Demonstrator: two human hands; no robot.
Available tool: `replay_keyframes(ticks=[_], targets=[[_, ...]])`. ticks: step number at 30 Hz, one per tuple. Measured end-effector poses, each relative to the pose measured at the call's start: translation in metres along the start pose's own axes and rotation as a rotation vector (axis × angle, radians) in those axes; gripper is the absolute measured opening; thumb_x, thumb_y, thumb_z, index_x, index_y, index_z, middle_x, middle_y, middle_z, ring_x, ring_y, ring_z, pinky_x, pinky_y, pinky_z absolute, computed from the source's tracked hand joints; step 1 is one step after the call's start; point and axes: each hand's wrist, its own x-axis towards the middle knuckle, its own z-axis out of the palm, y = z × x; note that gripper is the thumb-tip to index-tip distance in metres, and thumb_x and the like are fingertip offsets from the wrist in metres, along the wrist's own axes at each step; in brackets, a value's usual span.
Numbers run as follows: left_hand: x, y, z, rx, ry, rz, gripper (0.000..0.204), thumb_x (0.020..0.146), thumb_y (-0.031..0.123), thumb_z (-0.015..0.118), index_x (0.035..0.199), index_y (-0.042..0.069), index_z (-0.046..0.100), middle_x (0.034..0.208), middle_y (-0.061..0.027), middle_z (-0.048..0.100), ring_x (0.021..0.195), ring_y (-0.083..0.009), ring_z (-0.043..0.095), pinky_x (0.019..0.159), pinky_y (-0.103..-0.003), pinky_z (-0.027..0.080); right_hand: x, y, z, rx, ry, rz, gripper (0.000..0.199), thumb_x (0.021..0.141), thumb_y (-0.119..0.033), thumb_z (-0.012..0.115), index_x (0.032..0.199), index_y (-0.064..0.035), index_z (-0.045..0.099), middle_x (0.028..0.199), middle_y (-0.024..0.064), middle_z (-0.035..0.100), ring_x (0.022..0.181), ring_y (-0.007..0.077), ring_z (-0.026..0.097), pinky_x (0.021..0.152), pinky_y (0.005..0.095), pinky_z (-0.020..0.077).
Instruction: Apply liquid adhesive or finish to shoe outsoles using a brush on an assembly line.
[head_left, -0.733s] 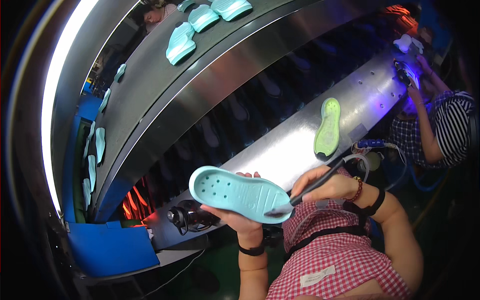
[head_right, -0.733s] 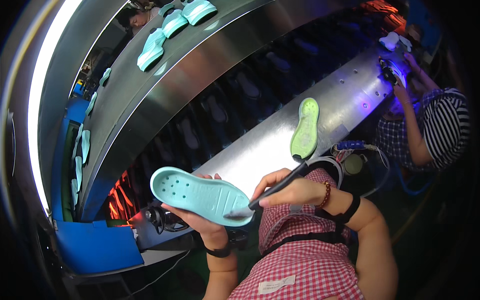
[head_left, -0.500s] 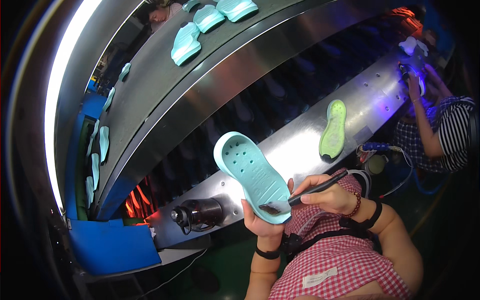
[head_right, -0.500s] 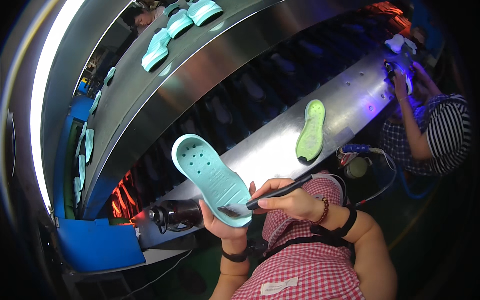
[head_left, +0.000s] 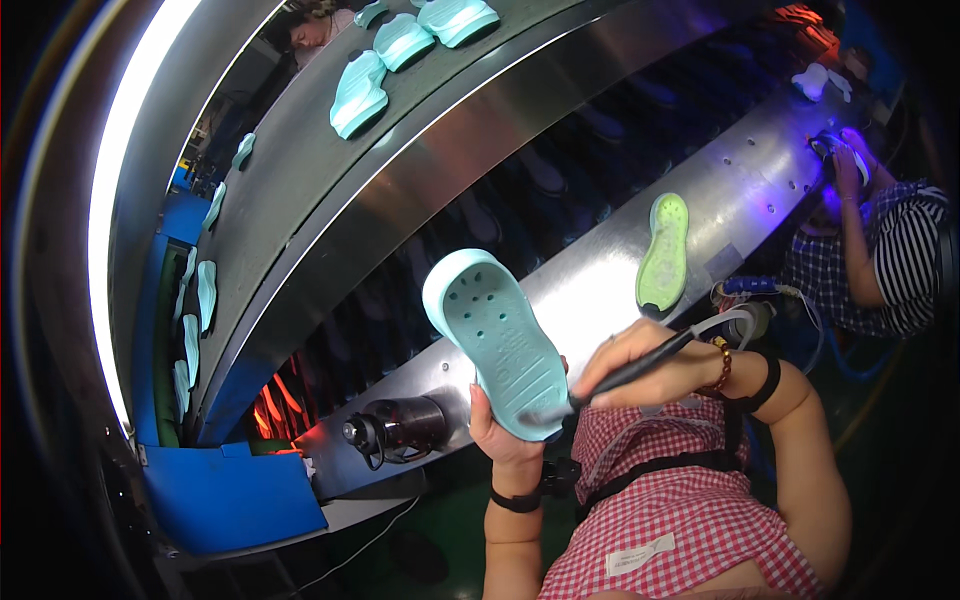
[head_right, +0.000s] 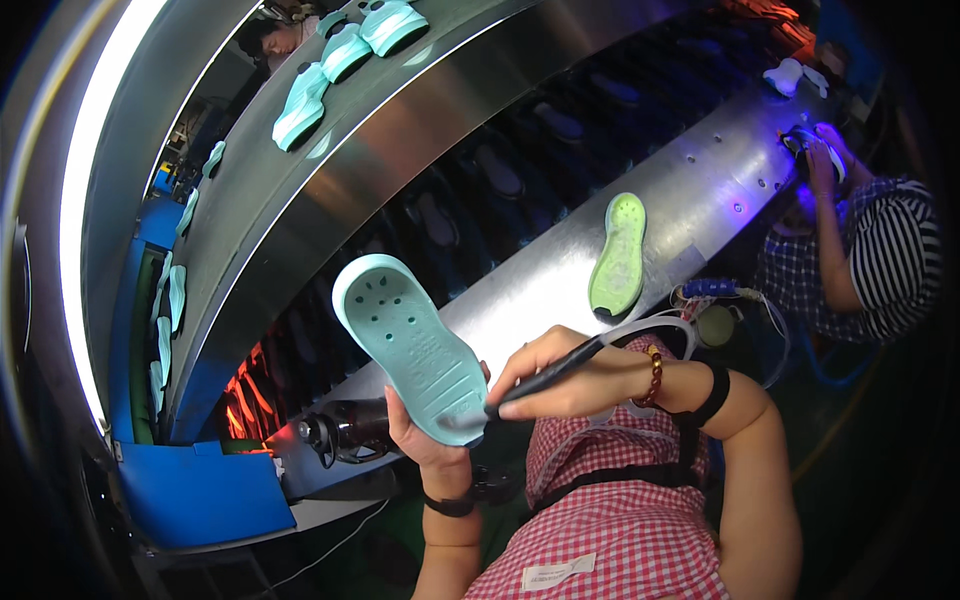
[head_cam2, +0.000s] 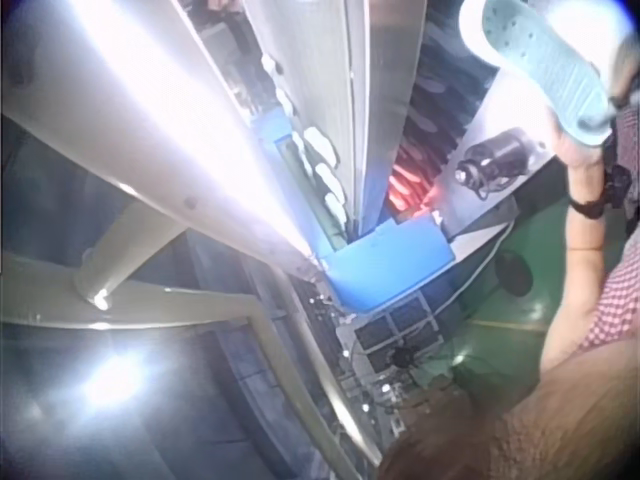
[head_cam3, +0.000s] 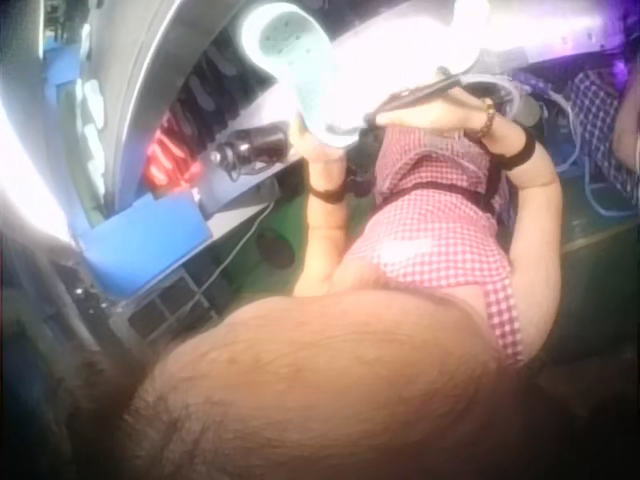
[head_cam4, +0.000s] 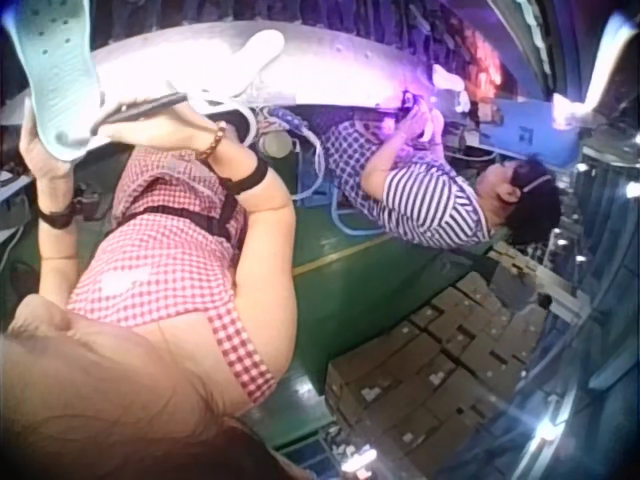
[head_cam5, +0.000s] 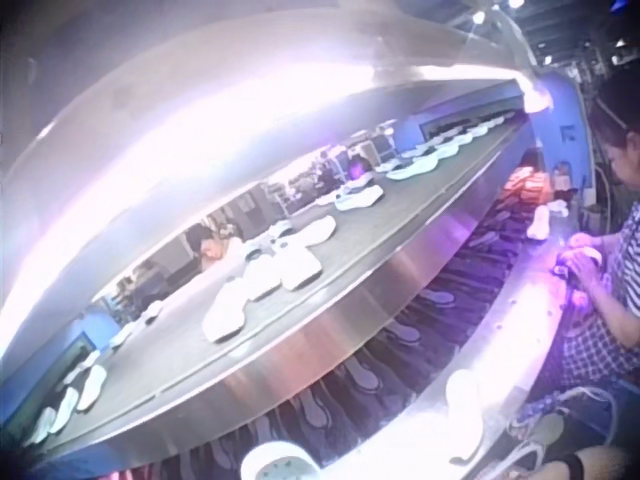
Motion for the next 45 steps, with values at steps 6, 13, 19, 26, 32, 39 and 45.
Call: replay_keyframes(ticks=[6,13,19,26,32,39,45], targets=[[0.005,0.012,0.008,0.054,-0.098,-0.039,0.062,0.087,0.045,0.035,0.131,0.002,0.03,0.125,-0.0204,0.043,0.107,-0.0374,0.05,0.093,-0.052,0.038,-0.002,0.0,0.001,0.06,-0.06,0.022,0.019,0.075,-0.009,0.064,0.093,-0.0019,0.065,0.082,0.0094,0.065,0.071,0.0122,0.061,0.063,0.022,0.047],[0.014,0.029,0.012,0.017,0.007,-0.432,0.051,0.092,0.032,0.034,0.127,-0.004,0.034,0.119,-0.0212,0.049,0.105,-0.031,0.053,0.092,-0.043,0.041,0.002,-0.017,-0.017,-0.152,-0.134,-0.265,0.016,0.076,-0.009,0.062,0.092,-0.0026,0.063,0.09,0.0102,0.064,0.081,0.0231,0.062,0.072,0.0301,0.0486],[0.015,0.027,0.024,0.487,0.093,-0.737,0.046,0.091,0.027,0.042,0.124,-0.005,0.04,0.112,-0.0166,0.054,0.1,-0.0229,0.056,0.085,-0.034,0.047,0.007,-0.023,-0.035,-0.252,-0.531,-0.148,0.02,0.075,-0.009,0.058,0.094,-0.0056,0.062,0.093,0.0102,0.064,0.083,0.0262,0.061,0.07,0.034,0.0469],[0.014,0.031,0.03,0.61,0.127,-0.838,0.044,0.091,0.026,0.045,0.123,-0.004,0.043,0.111,-0.0125,0.055,0.094,-0.0165,0.057,0.079,-0.027,0.048,0.0,-0.03,-0.045,-0.454,-0.571,-0.111,0.02,0.075,-0.011,0.059,0.095,-0.0074,0.062,0.092,0.008,0.064,0.085,0.0248,0.061,0.071,0.0337,0.047],[0.011,0.032,0.022,0.603,0.131,-0.803,0.043,0.091,0.024,0.046,0.123,-0.004,0.043,0.111,-0.0127,0.055,0.093,-0.0171,0.059,0.08,-0.027,0.049,-0.005,-0.02,-0.06,-0.437,-0.517,0.001,0.025,0.077,-0.009,0.056,0.102,-0.0085,0.06,0.105,0.0066,0.061,0.092,0.0236,0.059,0.073,0.0316,0.0472],[0.011,0.034,0.02,0.575,0.124,-0.748,0.044,0.089,0.023,0.048,0.124,-0.004,0.041,0.113,-0.0136,0.054,0.099,-0.0182,0.056,0.084,-0.03,0.047,-0.017,-0.012,-0.069,-0.401,-0.299,-0.03,0.021,0.076,-0.011,0.06,0.096,-0.0061,0.062,0.091,0.01,0.064,0.082,0.025,0.061,0.07,0.0333,0.0472],[0.017,0.0,-0.001,0.283,0.151,-0.573,0.056,0.089,0.033,0.042,0.131,0.0,0.027,0.123,-0.0217,0.044,0.107,-0.0321,0.051,0.087,-0.048,0.044,-0.012,-0.018,-0.045,0.082,-0.103,0.234,0.023,0.078,-0.013,0.063,0.097,-0.0012,0.064,0.083,0.0089,0.066,0.075,0.0113,0.061,0.069,0.0221,0.0474]])
